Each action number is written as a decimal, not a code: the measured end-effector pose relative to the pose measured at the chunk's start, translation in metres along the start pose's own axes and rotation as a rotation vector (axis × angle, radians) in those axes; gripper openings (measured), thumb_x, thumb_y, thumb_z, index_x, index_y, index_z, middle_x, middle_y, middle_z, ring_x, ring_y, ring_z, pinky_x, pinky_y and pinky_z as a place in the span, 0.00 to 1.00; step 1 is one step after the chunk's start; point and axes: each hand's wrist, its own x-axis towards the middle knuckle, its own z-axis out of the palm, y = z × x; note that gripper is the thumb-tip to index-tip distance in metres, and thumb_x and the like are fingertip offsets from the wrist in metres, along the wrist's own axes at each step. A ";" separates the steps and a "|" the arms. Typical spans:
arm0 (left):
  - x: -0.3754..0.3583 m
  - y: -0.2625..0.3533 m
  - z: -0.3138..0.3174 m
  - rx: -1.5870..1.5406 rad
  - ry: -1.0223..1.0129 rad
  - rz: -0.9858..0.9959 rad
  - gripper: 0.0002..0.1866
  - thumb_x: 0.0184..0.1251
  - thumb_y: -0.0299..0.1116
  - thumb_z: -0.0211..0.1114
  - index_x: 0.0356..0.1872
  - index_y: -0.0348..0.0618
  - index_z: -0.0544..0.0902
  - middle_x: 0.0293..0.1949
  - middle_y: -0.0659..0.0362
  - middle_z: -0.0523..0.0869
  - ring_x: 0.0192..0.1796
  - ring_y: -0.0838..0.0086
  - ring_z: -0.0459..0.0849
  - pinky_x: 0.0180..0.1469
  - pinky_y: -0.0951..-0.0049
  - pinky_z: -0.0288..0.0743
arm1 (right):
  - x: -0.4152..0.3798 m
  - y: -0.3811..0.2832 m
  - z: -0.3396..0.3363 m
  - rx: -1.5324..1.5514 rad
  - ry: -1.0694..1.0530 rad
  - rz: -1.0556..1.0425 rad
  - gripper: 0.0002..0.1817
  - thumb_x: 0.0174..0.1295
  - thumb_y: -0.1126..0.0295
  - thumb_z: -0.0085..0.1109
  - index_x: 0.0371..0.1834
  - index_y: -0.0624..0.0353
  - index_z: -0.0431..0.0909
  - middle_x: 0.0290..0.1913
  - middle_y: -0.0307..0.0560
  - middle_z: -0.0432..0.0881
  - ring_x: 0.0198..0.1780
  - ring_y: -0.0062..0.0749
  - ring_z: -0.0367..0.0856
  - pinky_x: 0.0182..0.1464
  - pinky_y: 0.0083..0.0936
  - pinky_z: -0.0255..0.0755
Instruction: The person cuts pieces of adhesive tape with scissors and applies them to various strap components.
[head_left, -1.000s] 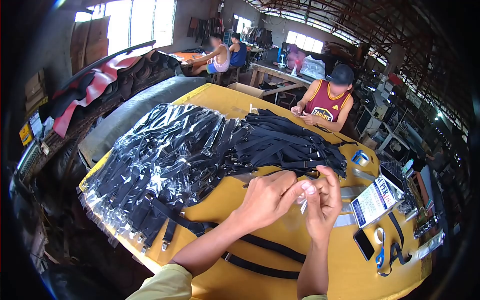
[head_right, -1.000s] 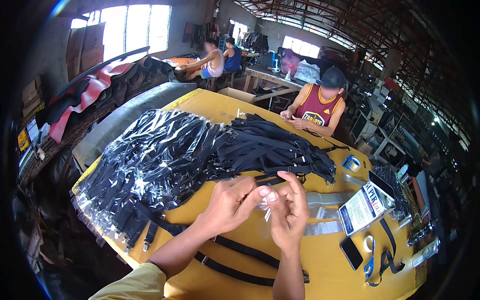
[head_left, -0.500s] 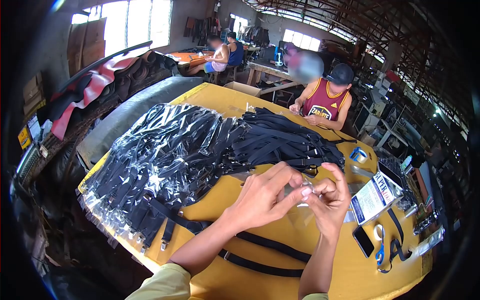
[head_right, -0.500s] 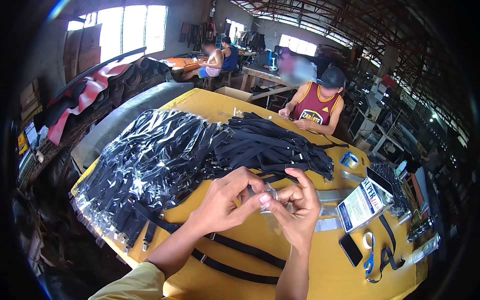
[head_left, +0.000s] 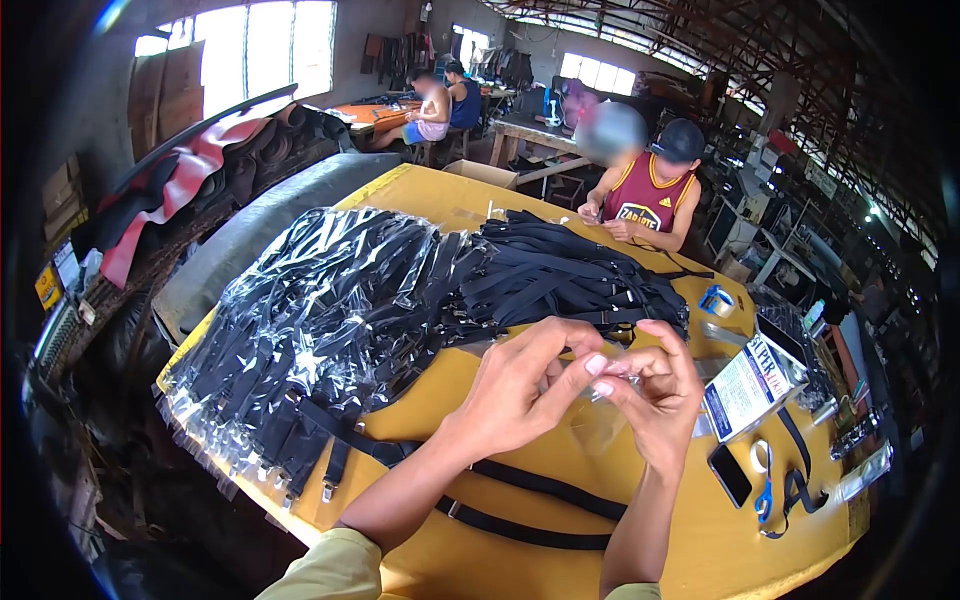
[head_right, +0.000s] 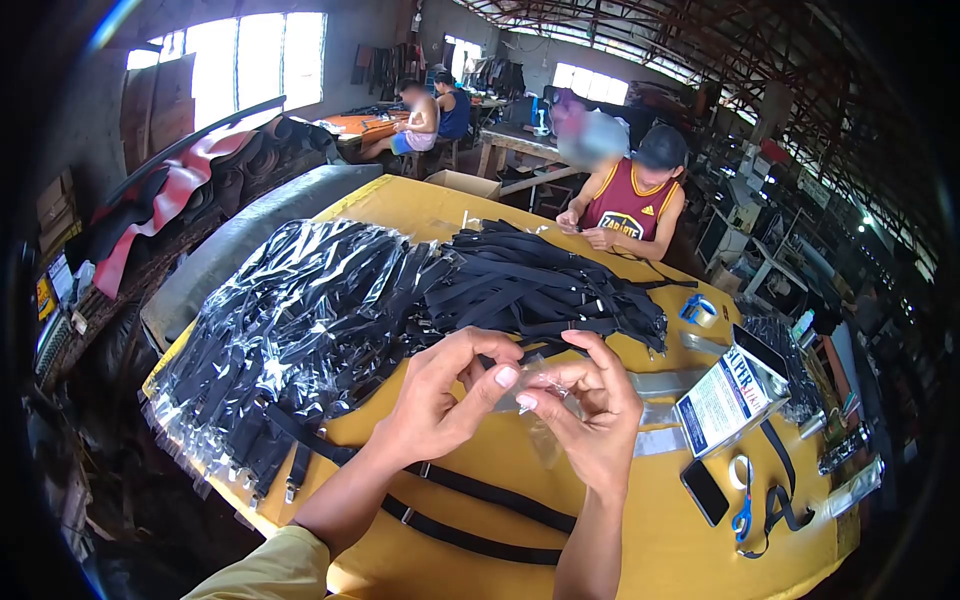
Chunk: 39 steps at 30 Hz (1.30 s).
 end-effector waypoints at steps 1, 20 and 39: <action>0.000 0.001 -0.001 -0.004 -0.006 0.000 0.09 0.72 0.29 0.63 0.46 0.33 0.81 0.39 0.53 0.85 0.27 0.80 0.80 0.28 0.79 0.72 | 0.000 -0.001 0.001 0.011 0.016 -0.004 0.33 0.54 0.84 0.71 0.65 0.65 0.69 0.38 0.48 0.87 0.40 0.23 0.85 0.45 0.21 0.78; -0.005 -0.001 0.012 -0.153 -0.003 -0.090 0.25 0.66 0.17 0.63 0.62 0.36 0.66 0.45 0.52 0.86 0.29 0.83 0.82 0.30 0.84 0.76 | 0.002 -0.003 -0.022 0.078 -0.036 0.045 0.25 0.57 0.85 0.69 0.59 0.65 0.76 0.41 0.44 0.87 0.45 0.20 0.84 0.48 0.20 0.78; -0.107 -0.034 0.172 0.302 -0.803 -0.073 0.17 0.68 0.43 0.65 0.48 0.40 0.83 0.48 0.49 0.85 0.50 0.51 0.84 0.51 0.56 0.79 | -0.076 -0.091 -0.169 -0.008 0.859 -0.667 0.23 0.58 0.88 0.64 0.58 0.70 0.73 0.47 0.56 0.87 0.46 0.31 0.87 0.50 0.23 0.81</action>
